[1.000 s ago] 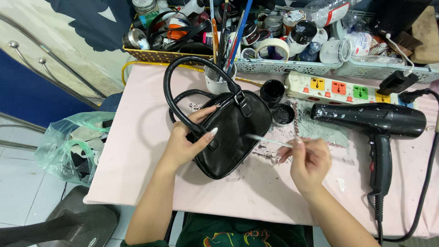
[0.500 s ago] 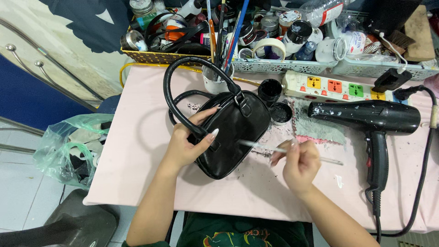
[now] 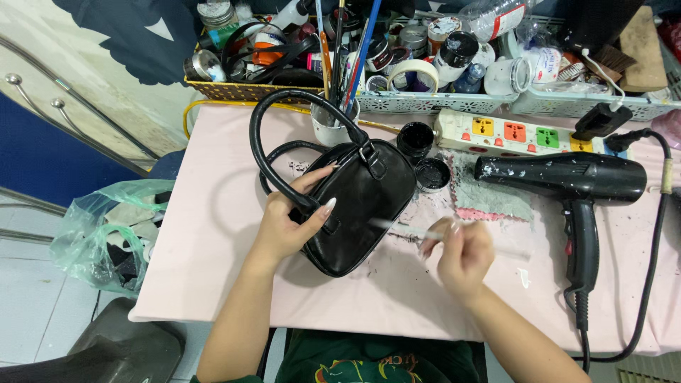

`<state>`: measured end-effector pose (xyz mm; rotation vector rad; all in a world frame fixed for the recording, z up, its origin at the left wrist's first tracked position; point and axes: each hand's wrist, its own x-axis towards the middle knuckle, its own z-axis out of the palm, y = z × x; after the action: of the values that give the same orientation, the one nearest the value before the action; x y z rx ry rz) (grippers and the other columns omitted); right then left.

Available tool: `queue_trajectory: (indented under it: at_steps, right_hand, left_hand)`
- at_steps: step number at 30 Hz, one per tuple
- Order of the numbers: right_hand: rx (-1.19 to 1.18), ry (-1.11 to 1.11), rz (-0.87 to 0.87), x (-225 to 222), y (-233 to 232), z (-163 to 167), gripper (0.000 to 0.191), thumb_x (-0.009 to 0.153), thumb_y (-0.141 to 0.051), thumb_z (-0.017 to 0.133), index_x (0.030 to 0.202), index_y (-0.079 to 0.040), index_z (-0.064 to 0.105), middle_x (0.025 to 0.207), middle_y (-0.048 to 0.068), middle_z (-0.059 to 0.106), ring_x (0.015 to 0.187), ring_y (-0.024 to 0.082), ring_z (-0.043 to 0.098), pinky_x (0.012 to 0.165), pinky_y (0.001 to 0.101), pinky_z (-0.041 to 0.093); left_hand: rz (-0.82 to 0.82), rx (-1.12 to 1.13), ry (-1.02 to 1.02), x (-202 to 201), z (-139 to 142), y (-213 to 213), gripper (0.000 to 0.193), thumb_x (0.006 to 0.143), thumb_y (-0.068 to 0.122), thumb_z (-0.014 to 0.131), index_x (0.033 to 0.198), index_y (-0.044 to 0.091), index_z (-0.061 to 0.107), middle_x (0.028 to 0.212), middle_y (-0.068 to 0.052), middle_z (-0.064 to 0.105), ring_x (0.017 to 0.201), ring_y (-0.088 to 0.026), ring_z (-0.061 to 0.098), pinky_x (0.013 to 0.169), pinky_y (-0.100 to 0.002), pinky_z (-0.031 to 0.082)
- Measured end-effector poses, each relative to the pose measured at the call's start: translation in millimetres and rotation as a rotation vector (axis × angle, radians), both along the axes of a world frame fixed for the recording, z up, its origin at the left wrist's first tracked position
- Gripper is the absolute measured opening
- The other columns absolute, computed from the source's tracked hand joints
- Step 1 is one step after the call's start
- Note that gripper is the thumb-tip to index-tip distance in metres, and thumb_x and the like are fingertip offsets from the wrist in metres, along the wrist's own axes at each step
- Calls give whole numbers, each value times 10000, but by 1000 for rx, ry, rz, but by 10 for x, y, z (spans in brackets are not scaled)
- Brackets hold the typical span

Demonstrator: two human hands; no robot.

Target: The person applies a black liquid from a container to the exterior of a handbag using a small brush, then uses a handheld hair dryer to dry the treated areas. The person repeats the painting and drying actions across the bag's surface, turning it over to reach different sections.

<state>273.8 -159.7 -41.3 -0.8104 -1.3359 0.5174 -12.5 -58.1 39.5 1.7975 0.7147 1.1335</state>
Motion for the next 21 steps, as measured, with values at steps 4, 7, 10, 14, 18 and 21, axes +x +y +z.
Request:
queue_trajectory:
  at_steps: [4,7,10,14,18,21]
  right_hand:
    - [133,-327,-285,142,88,4,110,999,117,415,968,15,387,758,173,645,584,207,670,483,297,541]
    - [489,-649,-194,110,105,-25,196,906,169,456,925,-11,383,703,131,620,571,232,678,483,296,576]
    - [597,-764,-17,37,29,-53,281,907,137,470,861,-111,347,677,86,559,572,244,657,490,318,581]
    - [204,-251,110,37,21,-55,150,1039,26,408,919,-63,399,751,127,653,611,180,665,497,275,536]
    - [-42,92,-127,150,195,-41,171,1105,-7,390,937,-34,396,737,106,622,552,136,588,466,273,452]
    - [239,-289,-253,215,193,-21,165,1056,55,391,899,7,416,739,134,641,559,151,607,440,270,480]
  left_hand:
    - [17,-14,17,7,-1,12,535,896,70,701,1400,-52,572,1319,-201,711,1205,-234,690,1067,-329,510]
    - [2,-1,1,4,-8,10,533,901,63,689,1405,-56,564,1348,-205,694,1240,-241,679,1088,-333,499]
    - [-9,2,-12,-5,-16,17,524,906,60,682,1403,-60,564,1362,-208,685,1258,-243,671,1100,-335,495]
    - [-18,-6,-29,-9,-32,35,513,911,59,680,1396,-64,566,1368,-213,680,1266,-248,664,1105,-337,490]
    - [-8,-12,-20,-2,-56,41,505,916,64,688,1390,-63,568,1358,-211,686,1242,-244,671,1093,-333,496]
    - [-10,-15,-16,0,-62,65,538,892,74,674,1401,-60,564,1328,-207,698,1231,-241,682,1080,-332,504]
